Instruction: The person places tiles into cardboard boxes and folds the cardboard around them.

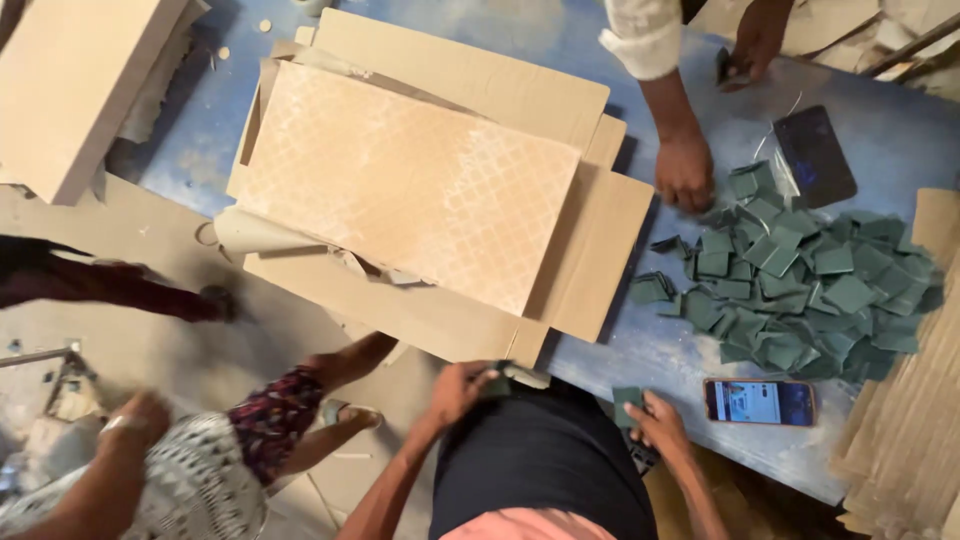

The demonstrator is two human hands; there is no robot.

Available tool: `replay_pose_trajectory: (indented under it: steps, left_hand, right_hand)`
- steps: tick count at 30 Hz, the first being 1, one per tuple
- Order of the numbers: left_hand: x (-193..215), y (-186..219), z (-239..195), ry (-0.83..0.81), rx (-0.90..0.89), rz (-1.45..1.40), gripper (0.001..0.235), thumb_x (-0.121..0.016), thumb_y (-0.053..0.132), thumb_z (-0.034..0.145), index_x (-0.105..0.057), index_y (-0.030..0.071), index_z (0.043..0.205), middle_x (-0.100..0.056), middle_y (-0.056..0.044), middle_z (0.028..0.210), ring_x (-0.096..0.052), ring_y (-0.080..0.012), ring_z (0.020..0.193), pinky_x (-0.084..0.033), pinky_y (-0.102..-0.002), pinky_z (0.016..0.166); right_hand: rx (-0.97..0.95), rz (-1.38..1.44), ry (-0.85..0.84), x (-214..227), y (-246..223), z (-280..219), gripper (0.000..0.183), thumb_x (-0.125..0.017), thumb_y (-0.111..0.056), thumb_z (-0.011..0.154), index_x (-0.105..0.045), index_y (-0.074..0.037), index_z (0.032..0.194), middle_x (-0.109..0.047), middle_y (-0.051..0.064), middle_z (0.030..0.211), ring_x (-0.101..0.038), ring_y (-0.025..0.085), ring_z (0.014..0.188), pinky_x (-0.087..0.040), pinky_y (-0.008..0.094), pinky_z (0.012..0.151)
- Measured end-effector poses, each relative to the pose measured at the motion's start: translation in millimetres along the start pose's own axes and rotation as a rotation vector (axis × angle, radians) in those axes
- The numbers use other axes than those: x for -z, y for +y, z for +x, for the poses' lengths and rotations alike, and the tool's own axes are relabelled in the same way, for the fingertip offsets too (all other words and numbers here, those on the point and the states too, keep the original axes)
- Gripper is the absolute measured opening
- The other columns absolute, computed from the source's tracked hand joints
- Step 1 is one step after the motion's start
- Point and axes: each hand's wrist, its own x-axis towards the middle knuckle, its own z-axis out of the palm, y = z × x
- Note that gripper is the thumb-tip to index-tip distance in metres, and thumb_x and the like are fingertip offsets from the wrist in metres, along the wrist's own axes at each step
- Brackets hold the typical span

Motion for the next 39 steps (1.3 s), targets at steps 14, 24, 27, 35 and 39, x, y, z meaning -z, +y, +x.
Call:
replay_pose_trajectory:
  steps: [14,24,27,35,39]
  left_hand:
    - [375,-209,53,1.092,0.098,0.277,0.038,-0.069,0.043,0.093,-0.081,0.009,0.104,-0.075,-0.016,0.082,-0.073,-0.0344,0.072,-0.055,-0.043,0.064]
    - [464,-245,155,0.757,0.193,0.202,0.03,-0.073,0.04,0.087,-0.081,0.012,0.093,-0.074,-0.018,0.082,-0.071,-0.0412,0.077,-0.056,-0.05,0.071]
    - [468,-239,161,0.678,0.204,0.193,0.036,-0.073,0.044,0.091,-0.08,0.009,0.089,-0.073,-0.019,0.08,-0.071,-0.0403,0.079,-0.055,-0.05,0.073]
    - [489,-213,138,0.498,0.249,0.152,0.038,-0.061,0.038,0.101,-0.076,0.005,0.092,-0.074,-0.018,0.071,-0.072,-0.0385,0.075,-0.054,-0.051,0.073]
    - [493,-214,126,0.672,0.131,0.27,0.036,-0.062,0.035,0.101,-0.077,0.003,0.09,-0.07,-0.023,0.079,-0.067,-0.0443,0.077,-0.052,-0.053,0.071]
  right_hand:
    - [0.193,0.251,0.607,-191,-153,99,0.04,-0.061,-0.033,0.112,-0.066,0.007,0.114,-0.066,0.019,0.073,-0.057,0.022,0.053,-0.037,0.028,0.043]
    - [0.111,0.396,0.531,-183,-127,109,0.037,-0.053,-0.025,0.107,-0.053,0.006,0.127,-0.073,0.021,0.106,-0.074,0.031,0.083,-0.056,0.038,0.061]
    - [0.135,0.384,0.626,-194,-143,94,0.036,-0.057,-0.02,0.109,-0.057,0.014,0.123,-0.072,0.025,0.109,-0.073,0.033,0.09,-0.057,0.04,0.073]
    - [-0.003,0.468,0.646,-214,-190,69,0.031,-0.059,-0.018,0.106,-0.059,0.01,0.118,-0.072,0.026,0.11,-0.074,0.034,0.094,-0.06,0.044,0.081]
    - [0.011,0.486,0.644,-214,-193,69,0.03,-0.059,-0.018,0.107,-0.059,0.01,0.117,-0.072,0.027,0.111,-0.074,0.035,0.096,-0.059,0.044,0.082]
